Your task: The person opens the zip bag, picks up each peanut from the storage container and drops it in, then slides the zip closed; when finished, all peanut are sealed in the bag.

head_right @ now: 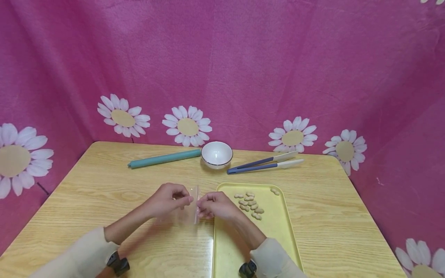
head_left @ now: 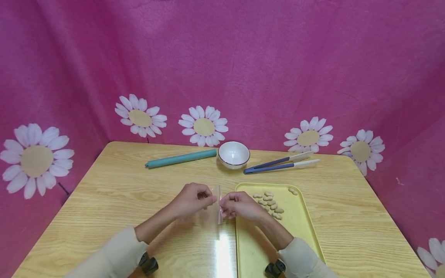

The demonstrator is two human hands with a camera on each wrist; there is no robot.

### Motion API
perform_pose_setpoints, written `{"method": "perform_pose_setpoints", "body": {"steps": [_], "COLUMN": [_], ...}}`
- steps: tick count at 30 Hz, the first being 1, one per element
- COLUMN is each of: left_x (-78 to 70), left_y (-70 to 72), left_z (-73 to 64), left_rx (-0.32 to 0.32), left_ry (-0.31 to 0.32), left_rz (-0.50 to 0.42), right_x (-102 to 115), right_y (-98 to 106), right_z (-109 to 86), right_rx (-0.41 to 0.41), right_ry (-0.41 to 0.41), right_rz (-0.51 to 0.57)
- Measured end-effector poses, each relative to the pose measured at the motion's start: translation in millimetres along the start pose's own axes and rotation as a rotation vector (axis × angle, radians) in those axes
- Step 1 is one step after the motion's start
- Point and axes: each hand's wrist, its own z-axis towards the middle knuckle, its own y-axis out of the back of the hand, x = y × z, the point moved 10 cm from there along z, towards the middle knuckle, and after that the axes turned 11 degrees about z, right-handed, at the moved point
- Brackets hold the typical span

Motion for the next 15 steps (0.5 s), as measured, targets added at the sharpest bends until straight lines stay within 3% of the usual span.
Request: {"method": "perform_pose_setpoints", "body": {"steps": [2,7,11,15], "left_x": [2.1,8.6,9.3,6.6], "left_y": [-8.3,-20.8,-23.5,-25.0], "left_z": [3.0,8.5,10.9,10.8], "left_rx": [0.061,0.152,0.175,0.172], "left_ry": [0.034,0.119,0.142,0.123], "left_rz": [-0.065,-0.119,-0.122,-0.114], "right_x": [0,6,10,11], "right_y": [0,0,-1,-2], "right_z": [0.2,-1.3,-3.2,-5.3], "right_rx": [0.000,-0.016,-0.025,-0.022], "right_ry": [0.006,0.062,0.101,0.110], "right_rz": [0.006,-0.043,-0.064,-0.067]}}
